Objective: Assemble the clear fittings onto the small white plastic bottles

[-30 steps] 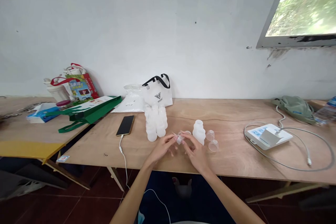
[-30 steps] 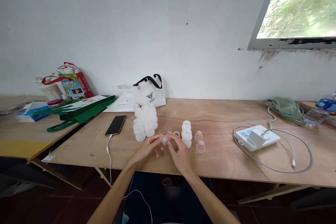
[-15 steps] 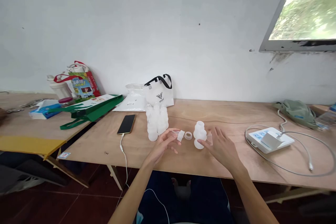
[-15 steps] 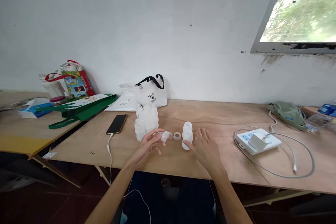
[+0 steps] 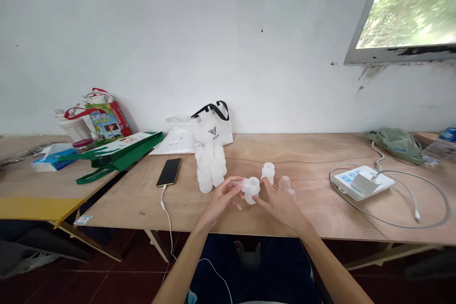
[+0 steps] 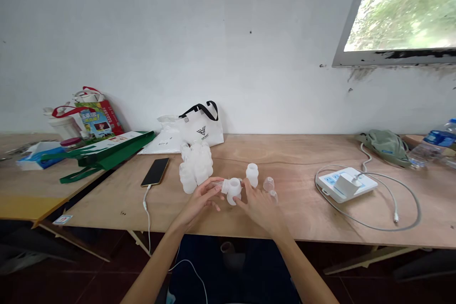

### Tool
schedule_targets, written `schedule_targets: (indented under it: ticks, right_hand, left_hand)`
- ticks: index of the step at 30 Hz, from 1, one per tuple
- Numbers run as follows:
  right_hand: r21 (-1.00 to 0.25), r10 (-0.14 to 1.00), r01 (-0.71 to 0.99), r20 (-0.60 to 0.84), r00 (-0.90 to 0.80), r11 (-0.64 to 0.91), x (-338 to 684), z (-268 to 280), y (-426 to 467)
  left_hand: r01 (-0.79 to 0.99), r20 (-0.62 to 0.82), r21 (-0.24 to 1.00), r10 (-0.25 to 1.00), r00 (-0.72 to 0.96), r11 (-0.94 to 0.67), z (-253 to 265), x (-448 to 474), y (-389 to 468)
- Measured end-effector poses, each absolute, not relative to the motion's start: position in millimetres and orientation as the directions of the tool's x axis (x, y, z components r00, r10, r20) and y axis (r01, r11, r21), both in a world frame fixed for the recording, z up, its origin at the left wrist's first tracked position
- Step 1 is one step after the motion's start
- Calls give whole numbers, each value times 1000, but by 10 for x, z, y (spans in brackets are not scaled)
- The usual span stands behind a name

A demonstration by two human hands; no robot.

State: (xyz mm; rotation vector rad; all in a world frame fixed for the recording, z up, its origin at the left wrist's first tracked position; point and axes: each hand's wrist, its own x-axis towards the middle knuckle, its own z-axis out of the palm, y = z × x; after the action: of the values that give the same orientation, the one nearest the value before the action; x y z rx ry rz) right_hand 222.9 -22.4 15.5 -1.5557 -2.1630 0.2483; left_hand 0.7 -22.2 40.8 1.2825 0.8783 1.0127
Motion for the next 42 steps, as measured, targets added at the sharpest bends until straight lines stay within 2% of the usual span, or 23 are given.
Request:
schedule_targets:
  ticks: [7, 10, 14, 19, 24, 29, 34, 36, 38, 40, 42]
  right_hand:
    - [-718, 921, 581, 247, -302, 384, 2125, 267, -253]
    - [-759, 927, 536, 267, -264, 371, 2141, 315, -253]
    - [-743, 915, 536, 355, -193, 402, 2271, 440, -279]
    - [-631, 875, 616, 422, -238, 472, 2363, 543, -349]
    - [-502, 818, 666, 484, -312, 552, 2240, 482, -406]
    - [-430, 723, 645, 626, -291, 632, 2183, 412, -409]
    - [-183, 600, 718, 702, -383, 672, 2219, 342, -404]
    - [-151, 567, 699, 713, -412, 699, 2210, 332, -407]
    - [-242, 572, 643, 731, -372, 727, 2186, 355, -417]
    - [-457, 663, 532, 687, -299, 713, 2162, 409, -430]
    - [-703, 799, 378, 529, -286, 602, 2155, 479, -444]
  left_hand:
    - [-134, 27, 991, 949, 315, 16, 450, -8, -225]
    - [-150, 34, 989, 957, 287, 10, 482, -53, -219]
    - [-158, 76, 986, 976, 206, -43, 566, -152, -239]
    - [-115, 136, 986, 983, 127, -121, 613, -165, -283]
    - [-78, 167, 985, 954, 247, -153, 565, -53, -303]
    - [-72, 158, 987, 960, 233, -145, 586, -50, -328]
    - [-85, 118, 991, 973, 199, -103, 593, -39, -339]
    - [-77, 119, 991, 974, 195, -106, 585, -36, -333]
    - [-80, 122, 991, 973, 197, -108, 588, -56, -331]
    - [-84, 148, 988, 964, 223, -132, 615, -106, -343]
    - [-60, 185, 983, 938, 292, -175, 668, -177, -369]
